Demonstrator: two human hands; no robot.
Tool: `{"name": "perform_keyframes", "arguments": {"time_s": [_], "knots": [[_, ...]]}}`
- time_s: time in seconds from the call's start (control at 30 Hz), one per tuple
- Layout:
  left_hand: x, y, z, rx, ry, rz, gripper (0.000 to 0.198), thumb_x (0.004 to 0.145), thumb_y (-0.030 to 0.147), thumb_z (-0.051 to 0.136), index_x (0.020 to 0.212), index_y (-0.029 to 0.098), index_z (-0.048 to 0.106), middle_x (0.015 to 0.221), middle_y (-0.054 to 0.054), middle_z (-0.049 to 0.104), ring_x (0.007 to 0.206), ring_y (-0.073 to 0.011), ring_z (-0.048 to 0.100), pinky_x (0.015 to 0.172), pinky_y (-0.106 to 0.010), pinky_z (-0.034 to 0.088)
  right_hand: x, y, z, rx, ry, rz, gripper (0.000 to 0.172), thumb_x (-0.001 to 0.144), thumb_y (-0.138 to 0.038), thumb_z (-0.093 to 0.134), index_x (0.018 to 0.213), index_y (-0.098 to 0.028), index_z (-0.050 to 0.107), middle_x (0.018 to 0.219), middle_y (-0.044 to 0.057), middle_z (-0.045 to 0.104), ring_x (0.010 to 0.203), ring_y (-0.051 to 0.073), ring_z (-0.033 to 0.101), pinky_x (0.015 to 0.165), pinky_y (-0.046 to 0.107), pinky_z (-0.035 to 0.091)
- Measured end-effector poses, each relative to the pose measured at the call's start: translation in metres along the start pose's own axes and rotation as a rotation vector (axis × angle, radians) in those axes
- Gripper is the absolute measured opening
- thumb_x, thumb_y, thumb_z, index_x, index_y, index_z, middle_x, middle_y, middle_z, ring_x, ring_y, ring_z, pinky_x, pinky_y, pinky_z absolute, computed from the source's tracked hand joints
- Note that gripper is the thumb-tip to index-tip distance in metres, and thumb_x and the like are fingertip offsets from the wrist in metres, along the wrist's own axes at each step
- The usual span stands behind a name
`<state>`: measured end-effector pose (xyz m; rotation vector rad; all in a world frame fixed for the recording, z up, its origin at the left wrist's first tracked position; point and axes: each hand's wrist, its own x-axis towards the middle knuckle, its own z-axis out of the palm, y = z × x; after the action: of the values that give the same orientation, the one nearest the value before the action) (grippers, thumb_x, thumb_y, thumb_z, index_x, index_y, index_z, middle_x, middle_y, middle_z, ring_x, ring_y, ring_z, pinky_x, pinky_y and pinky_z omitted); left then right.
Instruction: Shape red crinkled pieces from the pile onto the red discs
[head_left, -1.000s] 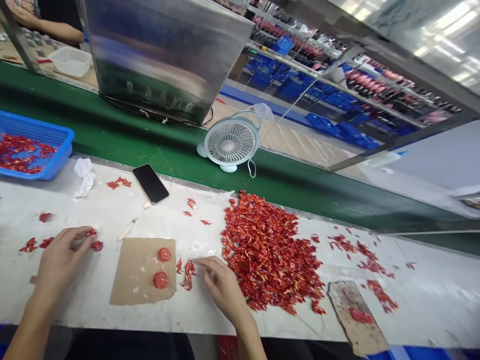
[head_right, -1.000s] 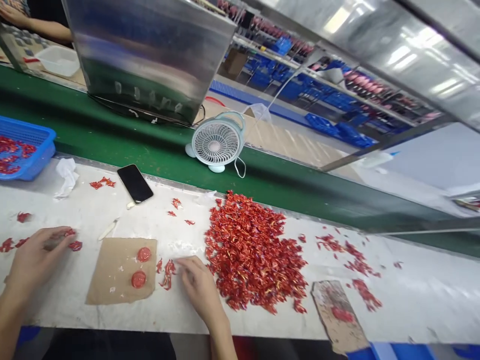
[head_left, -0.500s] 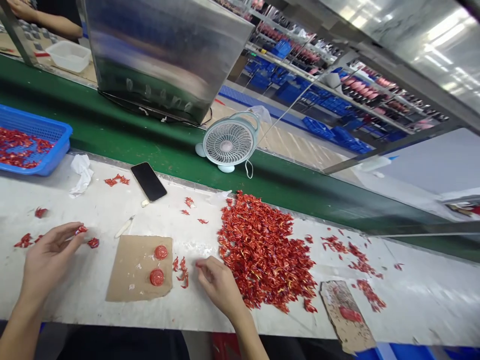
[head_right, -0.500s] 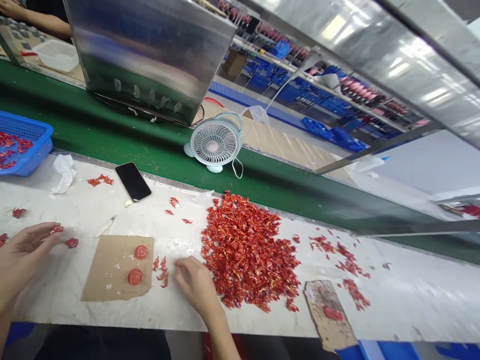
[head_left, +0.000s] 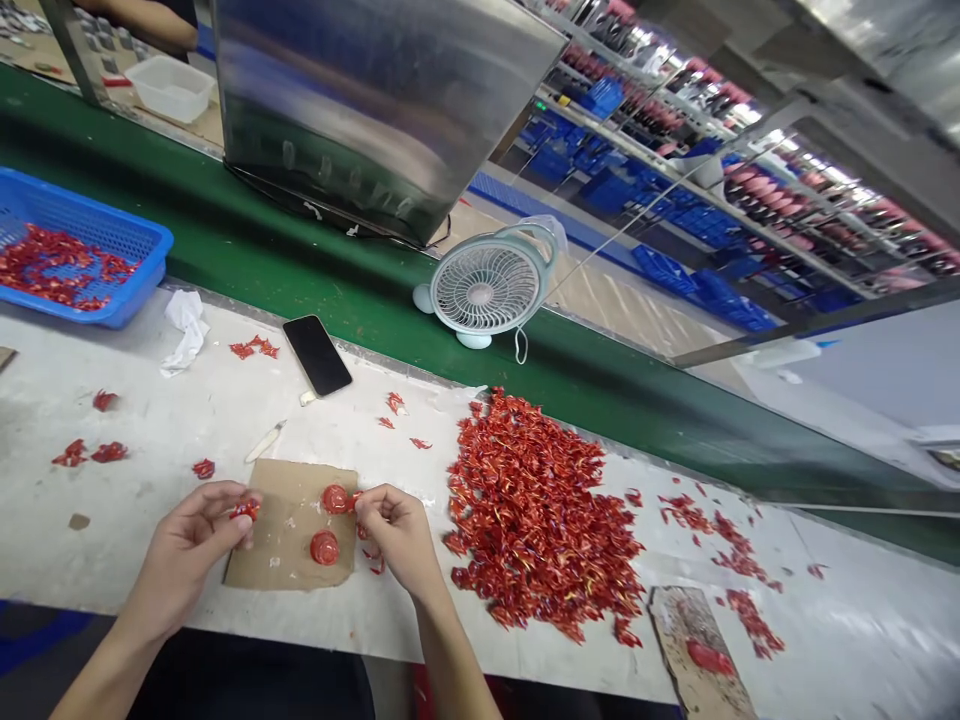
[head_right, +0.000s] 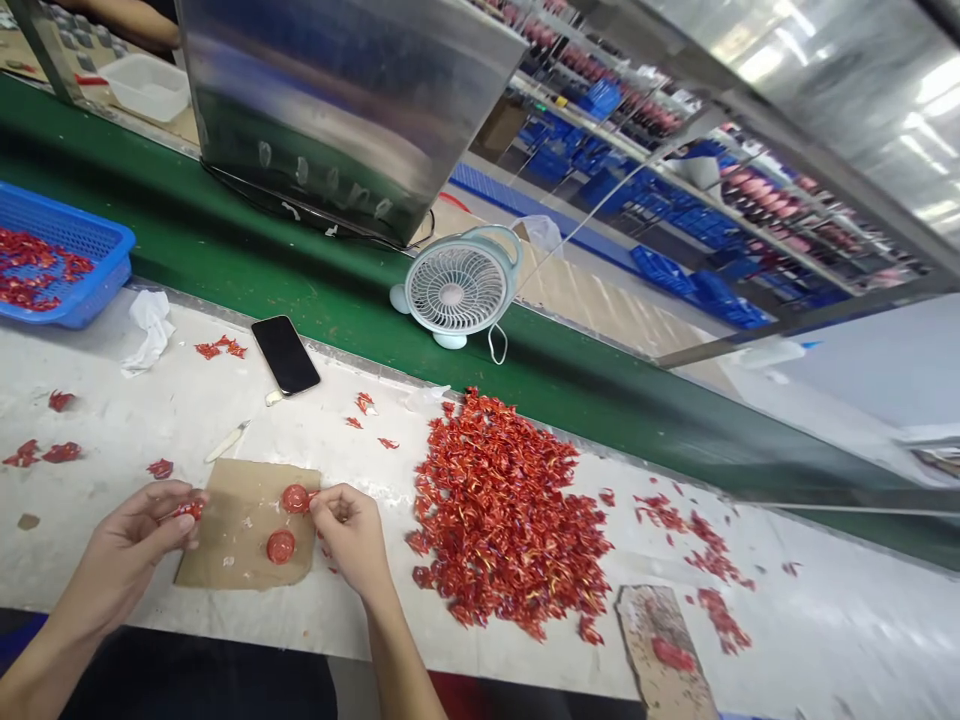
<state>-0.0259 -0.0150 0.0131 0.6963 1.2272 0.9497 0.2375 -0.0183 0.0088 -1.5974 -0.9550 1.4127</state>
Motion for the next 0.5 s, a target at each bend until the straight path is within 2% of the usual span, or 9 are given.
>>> {"name": "perform_keyframes", "arguments": {"time_s": [0.07,0.13,0.37,0.5], "knots": [[-0.0015,-0.0001,0.0011,0.008,-0.045,-0.032,0.026,0.079,0.033,0.078,0.099,0.022,0.067,0.106,-0.005,0.069,0.066,-0.0105,0.058,0.058,-0.023,0.052,0.0011,0.0005,0.0029,-0.017,0.013,-0.004,0.025,0.082,-0.04,0.068,0.073,-0.017,0.064,0.055,-0.006,0.052,0.041,0.006,0.04,0.037,0.018,0.032],[-0.0022,0.0007,0.0015,0.032,-0.073,-0.029,0.022,0.081,0.034,0.077,0.096,0.02,0.068,0.109,-0.006,0.067,0.064,-0.0091,0.056,0.058,-0.023,0.051,0.0011,0.0002,0.0058,-0.023,0.02,-0.006,0.026,0.083,-0.04,0.067,0.073,-0.017,0.063,0.054,-0.006,0.051,0.042,0.006,0.039,0.038,0.018,0.031],[-0.0024,0.0046,0.0057,0.025,-0.098,-0.067,0.034,0.086,0.039,0.071,0.117,0.024,0.069,0.136,-0.008,0.061,0.09,-0.0178,0.069,0.074,-0.025,0.056,0.0018,0.0008,0.0083,-0.006,0.028,-0.026,0.024,0.082,-0.038,0.069,0.074,-0.016,0.065,0.056,-0.005,0.054,0.045,0.007,0.04,0.041,0.019,0.03],[-0.0027,0.0003,0.0099,-0.018,-0.074,-0.102,0.036,0.083,0.038,0.074,0.115,0.023,0.07,0.117,-0.007,0.071,0.089,-0.0185,0.07,0.072,-0.024,0.057,-0.0006,-0.0011,0.007,0.16,-0.026,0.074,0.025,0.081,-0.04,0.07,0.072,-0.018,0.062,0.049,-0.008,0.047,0.036,0.005,0.032,0.036,0.018,0.023]]}}
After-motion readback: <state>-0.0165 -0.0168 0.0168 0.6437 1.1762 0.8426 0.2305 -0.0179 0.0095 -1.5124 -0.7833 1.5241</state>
